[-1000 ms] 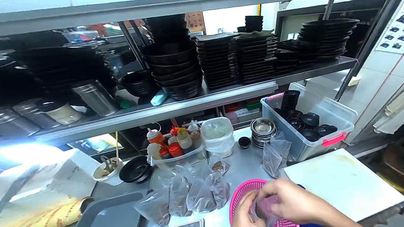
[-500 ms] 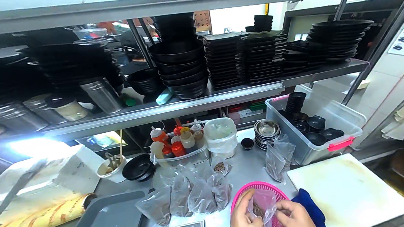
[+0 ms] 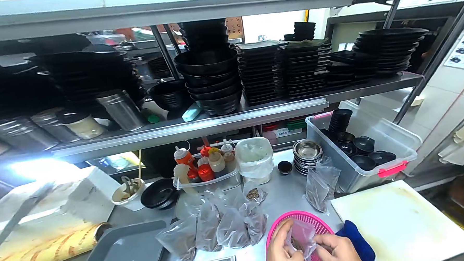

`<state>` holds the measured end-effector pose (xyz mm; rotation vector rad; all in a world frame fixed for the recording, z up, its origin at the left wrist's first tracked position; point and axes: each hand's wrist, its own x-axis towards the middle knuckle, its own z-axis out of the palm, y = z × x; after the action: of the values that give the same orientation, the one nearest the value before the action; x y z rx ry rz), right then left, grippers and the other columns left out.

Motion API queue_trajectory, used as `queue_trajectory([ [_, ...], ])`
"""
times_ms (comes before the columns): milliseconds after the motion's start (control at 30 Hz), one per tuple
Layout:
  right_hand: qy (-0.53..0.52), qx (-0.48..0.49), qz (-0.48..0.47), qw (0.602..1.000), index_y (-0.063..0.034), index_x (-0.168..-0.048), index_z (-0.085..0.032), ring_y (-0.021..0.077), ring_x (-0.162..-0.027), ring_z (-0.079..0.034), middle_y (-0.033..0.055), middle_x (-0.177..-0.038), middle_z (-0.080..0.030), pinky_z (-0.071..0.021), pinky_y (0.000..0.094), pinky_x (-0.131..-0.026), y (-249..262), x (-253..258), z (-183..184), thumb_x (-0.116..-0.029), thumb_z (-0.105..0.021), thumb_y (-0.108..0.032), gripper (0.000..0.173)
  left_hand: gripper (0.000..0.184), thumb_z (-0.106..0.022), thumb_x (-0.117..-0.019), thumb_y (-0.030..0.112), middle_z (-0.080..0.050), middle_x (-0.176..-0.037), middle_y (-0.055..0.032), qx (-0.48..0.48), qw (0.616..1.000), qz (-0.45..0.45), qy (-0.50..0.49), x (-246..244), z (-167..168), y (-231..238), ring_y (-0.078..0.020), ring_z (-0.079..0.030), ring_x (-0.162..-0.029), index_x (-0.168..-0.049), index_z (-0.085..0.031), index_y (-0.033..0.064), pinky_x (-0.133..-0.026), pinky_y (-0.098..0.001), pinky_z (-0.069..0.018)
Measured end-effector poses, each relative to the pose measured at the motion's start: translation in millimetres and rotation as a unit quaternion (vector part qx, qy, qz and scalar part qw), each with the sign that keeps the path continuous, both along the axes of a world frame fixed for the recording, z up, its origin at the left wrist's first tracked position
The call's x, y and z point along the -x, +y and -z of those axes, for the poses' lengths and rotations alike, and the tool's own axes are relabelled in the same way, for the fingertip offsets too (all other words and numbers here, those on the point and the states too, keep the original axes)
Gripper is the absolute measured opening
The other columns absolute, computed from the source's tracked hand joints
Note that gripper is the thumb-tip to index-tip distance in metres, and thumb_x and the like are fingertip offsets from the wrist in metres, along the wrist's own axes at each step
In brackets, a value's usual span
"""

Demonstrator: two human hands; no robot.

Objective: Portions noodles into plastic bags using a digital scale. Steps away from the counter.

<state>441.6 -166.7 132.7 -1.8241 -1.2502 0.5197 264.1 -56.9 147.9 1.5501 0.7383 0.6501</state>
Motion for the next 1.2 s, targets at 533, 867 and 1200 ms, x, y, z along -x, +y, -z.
queue_trajectory([
  [533,0.165,-0.147,-0.122,0.968,-0.0025,-0.105,-0.074,0.0255,-0.078,-0.077,0.0112,-0.099,-0.077,-0.0687,0.0402,-0.069,1.9,-2.8,-141.3,-0.0981,-0.063,0.000,0.014,0.065,-0.071,-0.0783,0.001,-0.053,-0.152,-0.0079,-0.109,0.992,0.058,0.025,10.9,26.8,4.7,-0.0159,-0.069,-0.102,-0.142,-0.061,0.0076,-0.074,-0.0371,-0.0618],
  [867,-0.176,0.030,-0.172,0.969,-0.0187,-0.124,-0.074,0.0158,-0.101,-0.070,0.0030,-0.115,-0.073,-0.0597,0.0389,-0.089,8.7,0.3,-76.0,-0.0900,-0.066,-0.018,0.035,0.059,-0.069,-0.0815,0.000,-0.055,-0.149,-0.0074,-0.056,0.997,0.049,0.002,13.1,6.2,0.7,-0.0156,-0.071,-0.092,-0.139,-0.062,0.0081,-0.069,-0.0367,-0.0624],
  [1200,-0.260,-0.051,-0.180,0.947,-0.0143,-0.090,-0.074,0.0255,-0.140,-0.051,0.0094,-0.148,-0.058,-0.0475,0.0424,-0.113,21.6,1.2,-80.5,-0.0977,-0.068,-0.034,0.022,0.046,-0.072,-0.0934,0.014,-0.059,-0.143,-0.0070,-0.122,0.990,-0.074,0.016,35.0,-53.8,8.1,-0.0137,-0.071,-0.070,-0.138,-0.062,0.0053,-0.062,-0.0344,-0.0659],
])
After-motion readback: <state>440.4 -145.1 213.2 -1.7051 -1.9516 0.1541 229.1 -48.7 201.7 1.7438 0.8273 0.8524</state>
